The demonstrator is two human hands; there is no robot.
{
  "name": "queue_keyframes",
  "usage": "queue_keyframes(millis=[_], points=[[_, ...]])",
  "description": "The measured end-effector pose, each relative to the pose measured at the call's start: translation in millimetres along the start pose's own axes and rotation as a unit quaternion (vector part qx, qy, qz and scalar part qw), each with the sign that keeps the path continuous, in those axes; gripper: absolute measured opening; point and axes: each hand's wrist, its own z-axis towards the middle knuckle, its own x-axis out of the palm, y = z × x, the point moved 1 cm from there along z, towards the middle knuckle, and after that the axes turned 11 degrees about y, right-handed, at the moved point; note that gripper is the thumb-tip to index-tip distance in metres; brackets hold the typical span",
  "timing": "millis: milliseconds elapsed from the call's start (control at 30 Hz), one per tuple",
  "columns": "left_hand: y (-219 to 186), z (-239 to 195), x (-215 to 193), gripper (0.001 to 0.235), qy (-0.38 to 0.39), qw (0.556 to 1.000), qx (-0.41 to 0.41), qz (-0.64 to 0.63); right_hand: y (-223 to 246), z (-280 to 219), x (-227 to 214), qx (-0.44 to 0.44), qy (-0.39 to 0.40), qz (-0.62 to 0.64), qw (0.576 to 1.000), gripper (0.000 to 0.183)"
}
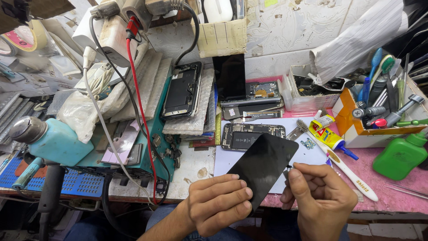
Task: The person disassembles a smartphone, removes the back cover and battery, and uses a metal prying tool to separate the screen assembly from the frame. They then reassemble the device by reconnecting the screen and placing the back cover back on.
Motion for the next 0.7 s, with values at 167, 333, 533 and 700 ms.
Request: queue_keyframes(millis=[167, 333, 533, 700], points=[[0.2, 1.6, 2.5, 0.019, -0.025, 0.999, -0.026, -0.011, 10.5, -4.8, 10.0, 0.005, 0.019, -0.014, 1.0, 0.011], [1.5, 4.1, -0.4, 0.026, -0.049, 0.991, -0.083, -0.096, 1.7, -14.8, -8.1, -0.077, -0.047, -0.011, 0.996, 0.017], [0.6, 0.2, -4.8, 0.031, -0.06, 0.965, -0.186, -0.177, 19.0, -14.2, -44.6, -0.153, 0.018, -0.135, 0.979, 0.016], [1.4, -3.1, -5.4, 0.028, -0.063, 0.934, -0.238, -0.258, 52.2, 19.3, -53.6, -0.154, 0.253, -0.33, 0.896, 0.03]])
